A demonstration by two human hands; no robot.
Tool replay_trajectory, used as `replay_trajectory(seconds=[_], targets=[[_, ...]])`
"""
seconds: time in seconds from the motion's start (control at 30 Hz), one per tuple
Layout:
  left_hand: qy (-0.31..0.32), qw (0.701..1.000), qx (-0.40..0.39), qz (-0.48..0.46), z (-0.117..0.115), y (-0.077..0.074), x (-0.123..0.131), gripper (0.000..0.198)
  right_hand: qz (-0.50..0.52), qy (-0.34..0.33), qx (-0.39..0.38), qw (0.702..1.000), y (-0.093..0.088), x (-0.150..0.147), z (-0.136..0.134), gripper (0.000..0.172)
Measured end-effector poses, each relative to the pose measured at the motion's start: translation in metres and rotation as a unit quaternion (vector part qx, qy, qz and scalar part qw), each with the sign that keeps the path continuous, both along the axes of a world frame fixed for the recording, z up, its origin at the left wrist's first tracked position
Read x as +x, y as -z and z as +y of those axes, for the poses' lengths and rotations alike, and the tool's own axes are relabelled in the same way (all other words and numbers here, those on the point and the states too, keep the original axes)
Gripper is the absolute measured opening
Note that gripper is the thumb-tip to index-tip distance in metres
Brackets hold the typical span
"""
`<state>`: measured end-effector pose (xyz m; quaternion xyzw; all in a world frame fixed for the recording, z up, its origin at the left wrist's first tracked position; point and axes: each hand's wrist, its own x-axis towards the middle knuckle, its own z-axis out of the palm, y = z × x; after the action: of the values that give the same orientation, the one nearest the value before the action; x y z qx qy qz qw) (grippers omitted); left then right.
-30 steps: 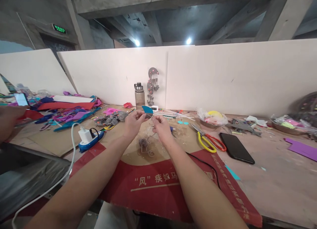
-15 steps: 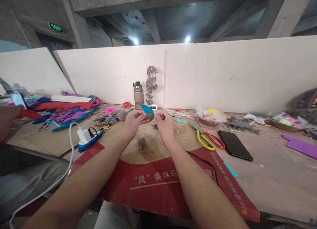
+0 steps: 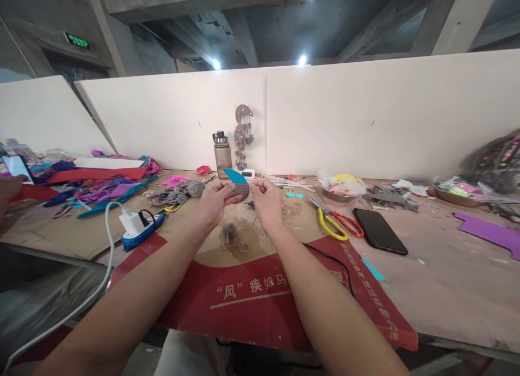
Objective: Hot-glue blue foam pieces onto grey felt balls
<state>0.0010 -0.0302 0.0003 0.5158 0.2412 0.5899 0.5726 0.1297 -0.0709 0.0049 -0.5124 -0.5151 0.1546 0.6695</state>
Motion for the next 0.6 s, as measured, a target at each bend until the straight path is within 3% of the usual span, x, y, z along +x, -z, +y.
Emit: replay_trajectory(seconds=[0.27,0.6], targets=[[0.016,1.000,0.002,-0.002,-0.0019,-0.0018,-0.0010,0.023,0.023,-0.033,0.007,0.999,-0.0002,-0.0004,0.0005,0.020],[0.037,0.999,-0.005,-0.010,-0.0008,-0.0030,-0.0032,0.024,0.075,-0.091,-0.038,0.992,-0.0019,-0.0001,0.0004,0.025]])
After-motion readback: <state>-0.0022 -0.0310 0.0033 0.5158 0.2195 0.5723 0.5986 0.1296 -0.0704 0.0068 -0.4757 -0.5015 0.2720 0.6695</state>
